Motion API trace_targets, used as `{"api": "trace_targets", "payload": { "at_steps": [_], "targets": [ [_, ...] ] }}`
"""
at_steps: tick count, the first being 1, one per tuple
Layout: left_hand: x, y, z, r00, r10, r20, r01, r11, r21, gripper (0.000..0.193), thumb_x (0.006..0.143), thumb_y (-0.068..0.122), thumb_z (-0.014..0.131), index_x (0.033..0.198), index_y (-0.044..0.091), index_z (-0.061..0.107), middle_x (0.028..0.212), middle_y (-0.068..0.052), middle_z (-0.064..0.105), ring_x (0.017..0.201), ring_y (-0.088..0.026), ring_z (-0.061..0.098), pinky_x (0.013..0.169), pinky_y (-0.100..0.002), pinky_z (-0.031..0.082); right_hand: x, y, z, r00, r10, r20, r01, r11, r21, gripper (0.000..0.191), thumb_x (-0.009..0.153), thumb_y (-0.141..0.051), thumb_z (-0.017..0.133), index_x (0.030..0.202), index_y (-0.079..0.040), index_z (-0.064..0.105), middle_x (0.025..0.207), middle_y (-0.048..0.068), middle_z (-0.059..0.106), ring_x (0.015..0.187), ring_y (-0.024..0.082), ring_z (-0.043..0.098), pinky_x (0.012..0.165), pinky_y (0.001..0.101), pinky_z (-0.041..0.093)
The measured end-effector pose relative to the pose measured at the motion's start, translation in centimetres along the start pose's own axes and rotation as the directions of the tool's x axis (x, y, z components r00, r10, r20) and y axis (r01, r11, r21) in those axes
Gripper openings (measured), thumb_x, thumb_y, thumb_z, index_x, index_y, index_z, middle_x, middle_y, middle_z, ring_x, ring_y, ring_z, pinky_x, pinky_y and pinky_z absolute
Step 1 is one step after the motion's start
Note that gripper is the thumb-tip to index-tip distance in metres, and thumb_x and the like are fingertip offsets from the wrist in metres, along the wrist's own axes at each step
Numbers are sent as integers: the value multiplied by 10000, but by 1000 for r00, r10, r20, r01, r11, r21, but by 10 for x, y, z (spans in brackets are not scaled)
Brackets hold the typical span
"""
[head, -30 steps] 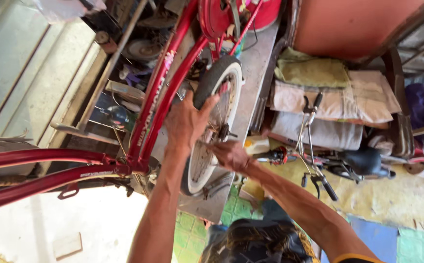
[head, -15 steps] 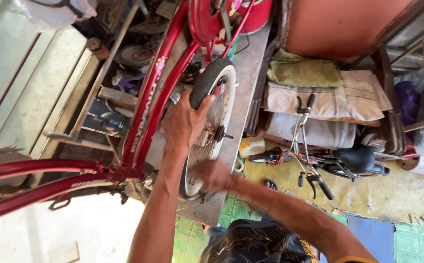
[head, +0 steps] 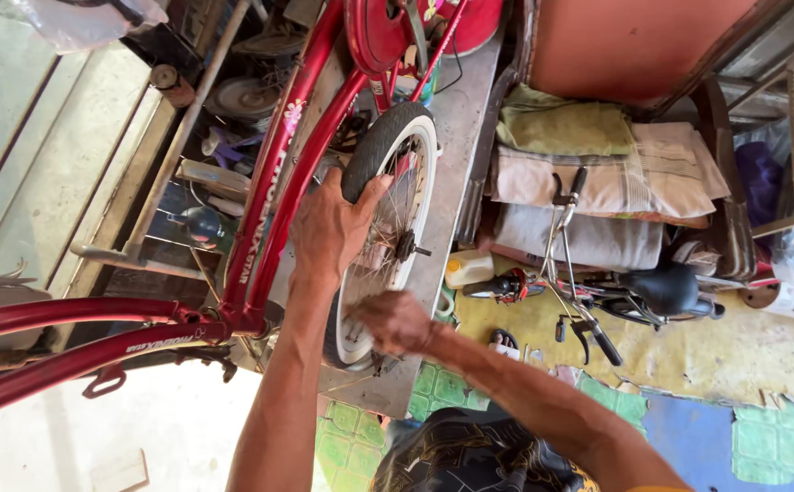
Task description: The person holds the front wheel of a red bicycle steady with one hand while working at the hub and spokes with the other hand, turning components at the hub and checking the wheel by hand. The person continues working around the hub and spokes throughout the episode.
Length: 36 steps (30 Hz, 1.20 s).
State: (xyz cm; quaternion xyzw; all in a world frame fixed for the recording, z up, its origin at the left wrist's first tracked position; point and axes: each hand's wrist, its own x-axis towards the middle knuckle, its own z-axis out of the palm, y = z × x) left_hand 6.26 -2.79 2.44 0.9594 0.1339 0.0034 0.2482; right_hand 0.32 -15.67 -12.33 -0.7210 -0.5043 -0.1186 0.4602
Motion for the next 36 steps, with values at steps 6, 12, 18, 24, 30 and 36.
{"api": "trace_targets", "payload": {
  "at_steps": [6, 12, 18, 24, 30, 36],
  "targets": [
    [-6, 3, 6, 1000, -16, -16, 16, 1000, 10, 739, 896, 736, 537, 1118, 40, 649, 872, -259, 727, 906, -464, 703, 791, -573, 525, -7, 9, -7, 996, 46, 72, -32, 981, -189, 588, 652, -125, 693, 1229, -10, 683, 857, 100, 678, 654, 281, 642, 583, 415, 534],
    [-2, 10, 4, 999, -8, -33, 8, 1000, 17, 738, 887, 736, 549, 1073, 30, 655, 882, -259, 728, 893, -479, 696, 763, -588, 516, -9, 4, -4, 990, 20, 136, -10, 997, -79, 503, 753, -191, 804, 1207, -31, 659, 864, 99, 662, 714, 294, 668, 633, 419, 535],
    [-1, 14, 1, 999, -44, 12, 44, 998, 43, 738, 896, 743, 531, 1107, 47, 656, 857, -257, 724, 898, -472, 706, 780, -573, 534, -6, 12, -13, 994, 53, 93, -44, 994, -95, 575, 651, -119, 756, 1215, -35, 682, 916, 104, 710, 777, 310, 709, 687, 420, 583],
    [2, 16, 4, 1000, -30, -6, 30, 999, 38, 769, 895, 757, 547, 1107, 25, 653, 848, -244, 720, 867, -454, 717, 752, -573, 537, -7, 3, -4, 991, 0, 130, -4, 1000, 29, 347, 827, -110, 774, 1155, -59, 671, 1050, 115, 725, 871, 301, 723, 788, 404, 620],
    [-1, 13, 4, 999, -44, -14, 44, 999, 7, 756, 863, 732, 540, 1231, 80, 641, 884, -278, 729, 921, -493, 697, 805, -580, 530, -6, 7, -10, 996, 39, 75, -37, 999, -19, 376, 835, -65, 705, 1205, -14, 661, 1124, 148, 715, 935, 336, 721, 782, 420, 607],
    [1, 7, 7, 999, -14, -51, 17, 999, 47, 785, 894, 750, 559, 1173, 21, 643, 905, -291, 713, 916, -501, 692, 772, -590, 529, 0, 8, -12, 978, -25, 205, -1, 992, 123, 439, 777, -121, 726, 1197, -12, 660, 1037, 161, 700, 883, 359, 704, 753, 448, 593]
  ]
}}
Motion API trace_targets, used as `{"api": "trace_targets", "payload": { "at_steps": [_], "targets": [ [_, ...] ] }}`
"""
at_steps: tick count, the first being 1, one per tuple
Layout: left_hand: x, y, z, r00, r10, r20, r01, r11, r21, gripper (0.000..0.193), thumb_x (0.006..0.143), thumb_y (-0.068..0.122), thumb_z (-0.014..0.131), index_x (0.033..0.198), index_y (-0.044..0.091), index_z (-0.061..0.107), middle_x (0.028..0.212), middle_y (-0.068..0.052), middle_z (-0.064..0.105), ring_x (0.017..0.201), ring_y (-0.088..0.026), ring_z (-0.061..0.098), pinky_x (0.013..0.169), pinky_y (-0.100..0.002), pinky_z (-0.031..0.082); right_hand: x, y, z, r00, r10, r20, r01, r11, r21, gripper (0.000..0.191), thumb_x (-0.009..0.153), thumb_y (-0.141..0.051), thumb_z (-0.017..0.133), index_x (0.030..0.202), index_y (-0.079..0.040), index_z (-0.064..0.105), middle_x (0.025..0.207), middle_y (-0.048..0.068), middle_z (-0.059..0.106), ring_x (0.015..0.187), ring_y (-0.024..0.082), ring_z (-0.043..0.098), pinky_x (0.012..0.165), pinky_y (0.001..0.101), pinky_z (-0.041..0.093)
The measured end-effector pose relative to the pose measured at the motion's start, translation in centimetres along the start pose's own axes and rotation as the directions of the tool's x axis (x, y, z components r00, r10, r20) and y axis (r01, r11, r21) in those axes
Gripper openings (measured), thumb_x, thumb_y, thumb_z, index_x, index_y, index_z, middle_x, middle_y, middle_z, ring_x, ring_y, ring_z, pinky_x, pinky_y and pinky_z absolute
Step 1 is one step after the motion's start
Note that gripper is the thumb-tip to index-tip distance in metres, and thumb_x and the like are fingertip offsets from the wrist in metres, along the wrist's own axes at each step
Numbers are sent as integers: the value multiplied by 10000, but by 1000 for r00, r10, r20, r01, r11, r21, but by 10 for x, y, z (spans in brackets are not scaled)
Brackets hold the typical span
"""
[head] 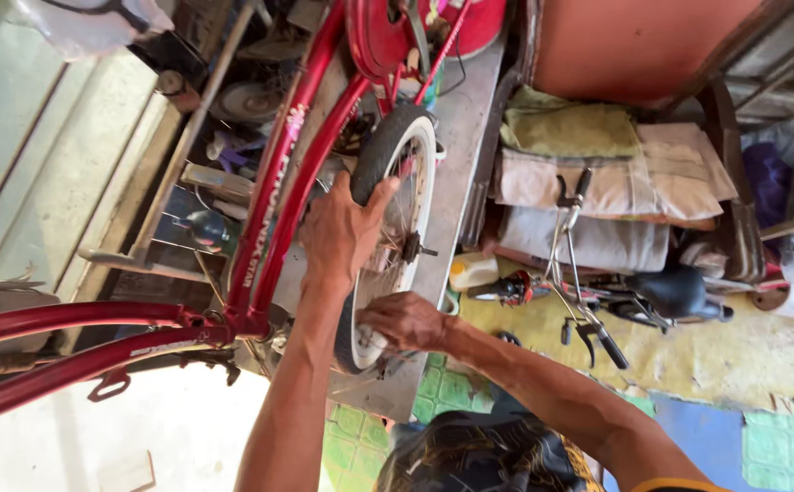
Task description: The person holds the front wheel of a red bicycle steady with one hand while working at the hub and spokes with the other hand, turning components at the hub and checking the wheel by hand. The person continues working around the hub and spokes throughout the episode.
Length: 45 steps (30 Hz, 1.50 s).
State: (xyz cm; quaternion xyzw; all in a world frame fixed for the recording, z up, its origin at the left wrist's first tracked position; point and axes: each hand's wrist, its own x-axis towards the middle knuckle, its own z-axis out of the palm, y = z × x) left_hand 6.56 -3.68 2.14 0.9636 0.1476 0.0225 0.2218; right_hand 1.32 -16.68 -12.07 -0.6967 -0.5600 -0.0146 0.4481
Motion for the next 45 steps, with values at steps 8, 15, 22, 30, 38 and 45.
{"api": "trace_targets", "payload": {
  "at_steps": [8, 15, 22, 30, 38, 45],
  "targets": [
    [-6, -3, 3, 1000, -10, -7, 10, 1000, -17, 768, 882, 735, 547, 1150, 23, 649, 884, -287, 719, 912, -489, 698, 786, -575, 534, -2, 2, 4, 979, -108, -171, 69, 974, -217, 466, 779, -117, 638, 1238, -36, 645, 1098, 149, 719, 912, 303, 737, 733, 393, 610],
    [-5, -6, -2, 999, -5, 37, 7, 998, -62, 765, 887, 749, 548, 1080, 17, 661, 878, -258, 721, 903, -464, 707, 793, -576, 525, 1, 5, -10, 996, 73, -52, -85, 948, -306, 537, 743, -64, 694, 1280, -48, 701, 924, 87, 728, 649, 252, 673, 552, 395, 551],
    [-4, 7, 1, 999, 30, 28, -29, 999, -32, 759, 883, 736, 547, 1162, 38, 660, 864, -269, 726, 888, -473, 707, 789, -577, 527, -1, -9, -1, 1000, -7, -9, 6, 990, -141, 347, 772, -83, 759, 1101, -101, 652, 854, 63, 641, 736, 278, 666, 652, 420, 544],
    [2, 5, -4, 996, -47, 74, 50, 998, -40, 758, 864, 751, 545, 1148, 58, 656, 854, -259, 730, 886, -470, 713, 778, -569, 538, 1, -4, -1, 987, -17, -158, -5, 990, -139, 376, 744, -98, 726, 1109, -116, 637, 1010, 91, 716, 855, 293, 715, 730, 399, 584],
    [-6, 3, 2, 999, -17, 51, 19, 999, -42, 704, 884, 718, 563, 1154, 74, 654, 856, -251, 735, 880, -453, 723, 765, -566, 534, -4, 7, -9, 979, 203, 36, -180, 926, -332, 486, 803, -58, 712, 1289, -59, 715, 793, 86, 695, 663, 269, 693, 603, 418, 568],
    [-5, 8, 4, 995, 94, -16, -94, 995, 20, 713, 932, 709, 577, 1121, 26, 658, 829, -258, 721, 855, -458, 716, 751, -557, 537, -4, -4, 0, 988, 41, -147, -67, 982, -177, 522, 706, -97, 718, 1228, -88, 697, 833, 86, 696, 677, 295, 670, 619, 431, 557]
  ]
}}
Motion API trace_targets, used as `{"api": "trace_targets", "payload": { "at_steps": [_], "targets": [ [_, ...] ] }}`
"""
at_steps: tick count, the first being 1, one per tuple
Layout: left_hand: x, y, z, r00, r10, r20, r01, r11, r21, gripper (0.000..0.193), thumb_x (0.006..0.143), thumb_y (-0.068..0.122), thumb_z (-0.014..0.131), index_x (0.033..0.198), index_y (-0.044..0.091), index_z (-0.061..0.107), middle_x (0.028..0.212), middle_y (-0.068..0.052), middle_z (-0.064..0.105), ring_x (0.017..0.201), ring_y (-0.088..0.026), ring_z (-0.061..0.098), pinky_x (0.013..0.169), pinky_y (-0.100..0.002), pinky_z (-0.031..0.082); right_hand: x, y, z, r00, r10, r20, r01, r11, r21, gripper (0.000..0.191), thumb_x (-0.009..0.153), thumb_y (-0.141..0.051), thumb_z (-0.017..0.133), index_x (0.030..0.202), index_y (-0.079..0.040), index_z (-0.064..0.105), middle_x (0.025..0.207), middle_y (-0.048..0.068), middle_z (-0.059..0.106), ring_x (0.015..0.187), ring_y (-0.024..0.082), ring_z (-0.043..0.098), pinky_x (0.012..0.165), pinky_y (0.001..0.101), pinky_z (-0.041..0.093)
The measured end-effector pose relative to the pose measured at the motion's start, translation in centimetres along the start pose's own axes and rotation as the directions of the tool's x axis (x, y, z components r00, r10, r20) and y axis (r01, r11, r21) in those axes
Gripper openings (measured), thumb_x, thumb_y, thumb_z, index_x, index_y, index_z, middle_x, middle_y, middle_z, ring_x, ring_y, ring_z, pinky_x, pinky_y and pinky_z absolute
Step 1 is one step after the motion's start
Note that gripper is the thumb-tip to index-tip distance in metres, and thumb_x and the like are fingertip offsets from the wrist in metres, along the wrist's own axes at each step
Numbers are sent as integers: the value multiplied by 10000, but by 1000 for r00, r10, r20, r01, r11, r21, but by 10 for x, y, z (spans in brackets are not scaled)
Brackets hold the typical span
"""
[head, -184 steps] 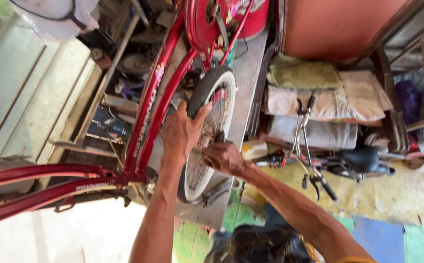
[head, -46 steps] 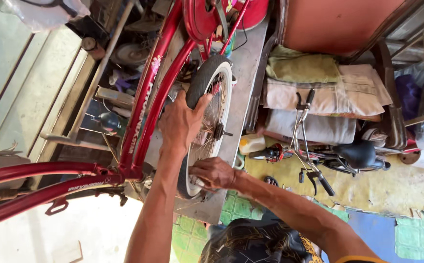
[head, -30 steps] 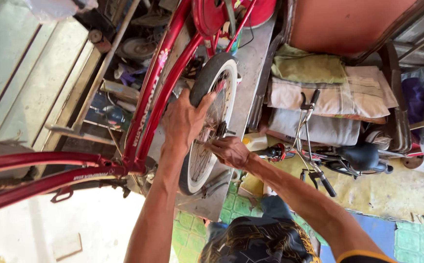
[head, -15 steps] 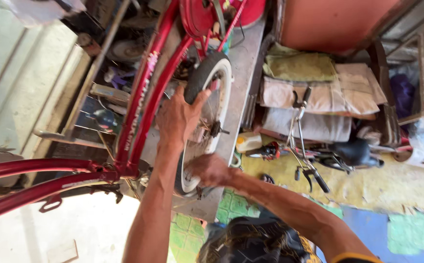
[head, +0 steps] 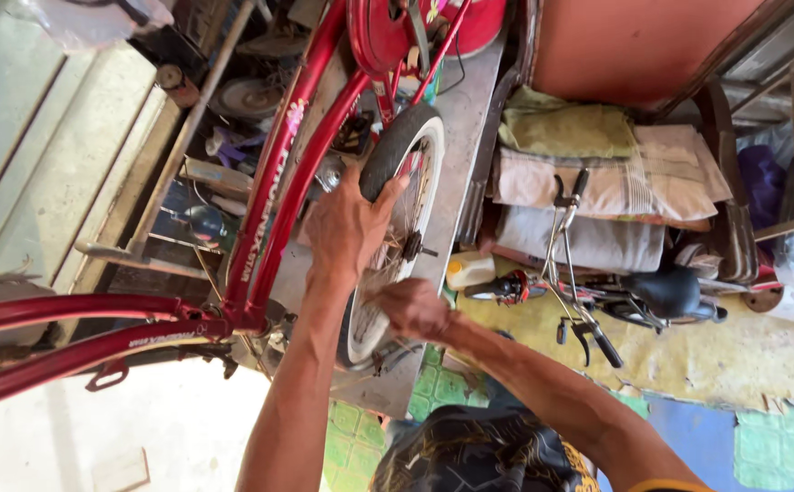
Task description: The person holds the front wheel of a red bicycle steady with one hand while working at the hub and spokes with the other hand, turning components at the hub and checking the wheel by hand. The person continues working around the hub and spokes throughout the episode.
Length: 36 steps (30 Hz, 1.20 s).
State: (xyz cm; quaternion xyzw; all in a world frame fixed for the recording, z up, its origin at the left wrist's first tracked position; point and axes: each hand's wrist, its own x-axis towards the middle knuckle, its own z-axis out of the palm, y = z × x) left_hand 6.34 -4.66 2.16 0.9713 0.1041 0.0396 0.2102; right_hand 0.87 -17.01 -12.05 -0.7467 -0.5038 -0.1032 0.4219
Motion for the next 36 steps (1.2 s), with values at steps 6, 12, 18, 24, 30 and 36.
{"api": "trace_targets", "payload": {
  "at_steps": [6, 12, 18, 24, 30, 36],
  "targets": [
    [1, 11, -11, 1000, -2, 13, 3, 1000, -19, 685, 906, 714, 594, 1122, 70, 684, 826, -217, 720, 832, -432, 725, 709, -543, 550, 2, 14, -18, 995, 66, -68, -75, 988, -138, 385, 821, -29, 741, 1200, -70, 683, 856, 84, 678, 706, 284, 668, 638, 425, 551],
    [-45, -22, -6, 989, 66, -136, -97, 966, -238, 699, 777, 624, 762, 1129, 32, 641, 859, -139, 684, 781, -285, 695, 682, -477, 542, 4, 23, -19, 990, 47, -132, -61, 992, -108, 372, 762, -40, 741, 1130, -57, 683, 932, 99, 700, 779, 316, 689, 660, 413, 558],
    [-132, -81, 61, 976, -139, -170, 78, 944, -322, 597, 898, 594, 702, 1055, 25, 608, 705, -81, 603, 614, -261, 639, 772, -447, 510, 0, 29, -18, 974, 164, -154, -183, 976, -116, 309, 837, -41, 760, 1142, -77, 726, 870, 84, 723, 679, 286, 683, 567, 414, 534],
    [-98, -94, 36, 969, -244, -27, 219, 908, -357, 599, 828, 608, 705, 962, 34, 600, 634, -100, 625, 520, -266, 663, 514, -448, 542, 13, 16, -14, 938, 174, -300, -183, 983, 0, 282, 870, -56, 737, 1150, -35, 714, 822, 114, 705, 633, 275, 680, 538, 390, 545],
    [-71, -63, -10, 983, -177, -50, 161, 960, -228, 594, 835, 579, 752, 992, 14, 657, 712, -139, 690, 630, -291, 707, 577, -473, 533, -8, -11, -14, 863, 305, -403, -297, 951, 86, 217, 890, 25, 686, 1102, 1, 726, 775, 105, 709, 633, 226, 696, 546, 383, 557],
    [-56, -50, -13, 980, -201, -17, 193, 959, -208, 574, 843, 584, 735, 984, 31, 666, 696, -155, 704, 631, -323, 733, 592, -484, 543, -10, -21, 12, 842, 464, -275, -387, 875, 290, 215, 889, 44, 682, 1094, -3, 727, 802, 130, 735, 618, 252, 726, 505, 366, 572]
  ]
}}
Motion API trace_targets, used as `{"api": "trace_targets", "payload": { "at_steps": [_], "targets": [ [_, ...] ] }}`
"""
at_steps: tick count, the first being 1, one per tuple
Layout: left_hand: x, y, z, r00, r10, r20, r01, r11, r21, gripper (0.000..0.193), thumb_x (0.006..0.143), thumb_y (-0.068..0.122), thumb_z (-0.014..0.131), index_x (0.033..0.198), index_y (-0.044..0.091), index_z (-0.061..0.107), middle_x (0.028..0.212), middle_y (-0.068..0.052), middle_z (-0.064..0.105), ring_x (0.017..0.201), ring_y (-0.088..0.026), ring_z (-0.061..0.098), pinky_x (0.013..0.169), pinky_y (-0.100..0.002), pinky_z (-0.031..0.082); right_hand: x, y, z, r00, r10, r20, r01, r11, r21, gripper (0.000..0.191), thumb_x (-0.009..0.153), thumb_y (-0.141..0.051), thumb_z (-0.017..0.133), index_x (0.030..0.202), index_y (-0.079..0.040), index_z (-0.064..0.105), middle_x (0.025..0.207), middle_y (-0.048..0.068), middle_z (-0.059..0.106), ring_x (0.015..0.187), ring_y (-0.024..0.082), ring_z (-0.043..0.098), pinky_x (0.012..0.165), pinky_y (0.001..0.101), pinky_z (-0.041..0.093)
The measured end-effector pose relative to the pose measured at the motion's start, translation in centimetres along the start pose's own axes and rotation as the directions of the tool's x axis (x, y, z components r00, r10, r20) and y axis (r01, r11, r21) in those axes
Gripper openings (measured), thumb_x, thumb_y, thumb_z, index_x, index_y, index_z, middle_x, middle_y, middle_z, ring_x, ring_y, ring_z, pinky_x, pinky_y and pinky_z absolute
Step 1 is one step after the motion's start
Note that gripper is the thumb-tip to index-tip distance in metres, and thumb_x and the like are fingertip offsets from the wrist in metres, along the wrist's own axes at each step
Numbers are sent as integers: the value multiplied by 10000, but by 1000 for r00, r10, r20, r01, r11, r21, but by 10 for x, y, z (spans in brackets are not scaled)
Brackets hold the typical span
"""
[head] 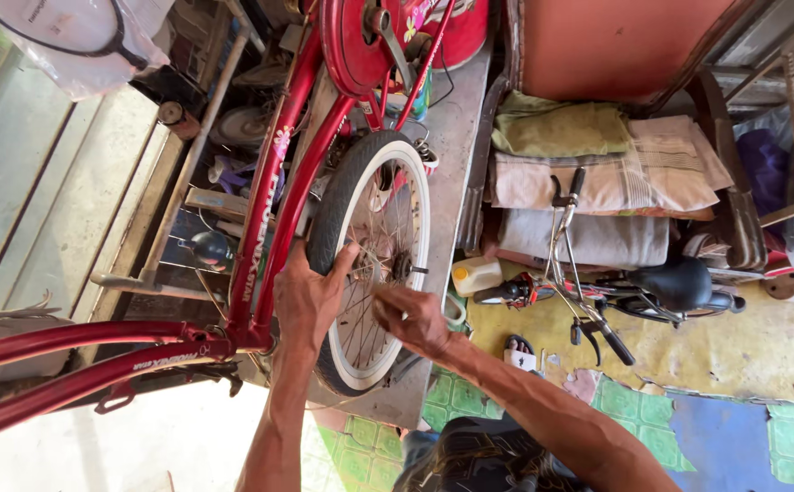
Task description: The person holds the front wheel of a red bicycle steady with one hand while working at the hub and spokes with the other hand, turning components at the hub and checking the wheel by hand. The person continues working around the hub and spokes throughout the episode.
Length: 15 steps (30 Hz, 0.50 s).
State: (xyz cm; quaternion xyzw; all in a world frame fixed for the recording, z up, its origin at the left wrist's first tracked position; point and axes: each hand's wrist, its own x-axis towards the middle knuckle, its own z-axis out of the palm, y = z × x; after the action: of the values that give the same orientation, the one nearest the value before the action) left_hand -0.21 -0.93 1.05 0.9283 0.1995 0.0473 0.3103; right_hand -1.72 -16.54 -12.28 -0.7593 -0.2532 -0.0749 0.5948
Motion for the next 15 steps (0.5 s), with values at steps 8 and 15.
{"api": "trace_targets", "payload": {
  "at_steps": [8, 15],
  "targets": [
    [10, -1, 1, 999, -32, 3, 32, 999, 35, 625, 845, 633, 704, 1026, 36, 654, 679, -165, 708, 678, -372, 748, 621, -497, 556, 6, -11, 24, 999, -31, -18, 31, 999, 43, 213, 898, 51, 661, 1095, -17, 705, 892, 166, 733, 754, 305, 728, 626, 387, 566],
    [3, 4, 1, 999, -18, -43, 18, 1000, 1, 616, 818, 613, 731, 1050, 46, 674, 716, -202, 713, 720, -404, 738, 631, -520, 544, 15, -2, 23, 985, 152, 86, -173, 919, 353, 227, 1041, -63, 589, 1235, -9, 485, 786, 104, 647, 663, 157, 644, 557, 320, 514]
  ]
}}
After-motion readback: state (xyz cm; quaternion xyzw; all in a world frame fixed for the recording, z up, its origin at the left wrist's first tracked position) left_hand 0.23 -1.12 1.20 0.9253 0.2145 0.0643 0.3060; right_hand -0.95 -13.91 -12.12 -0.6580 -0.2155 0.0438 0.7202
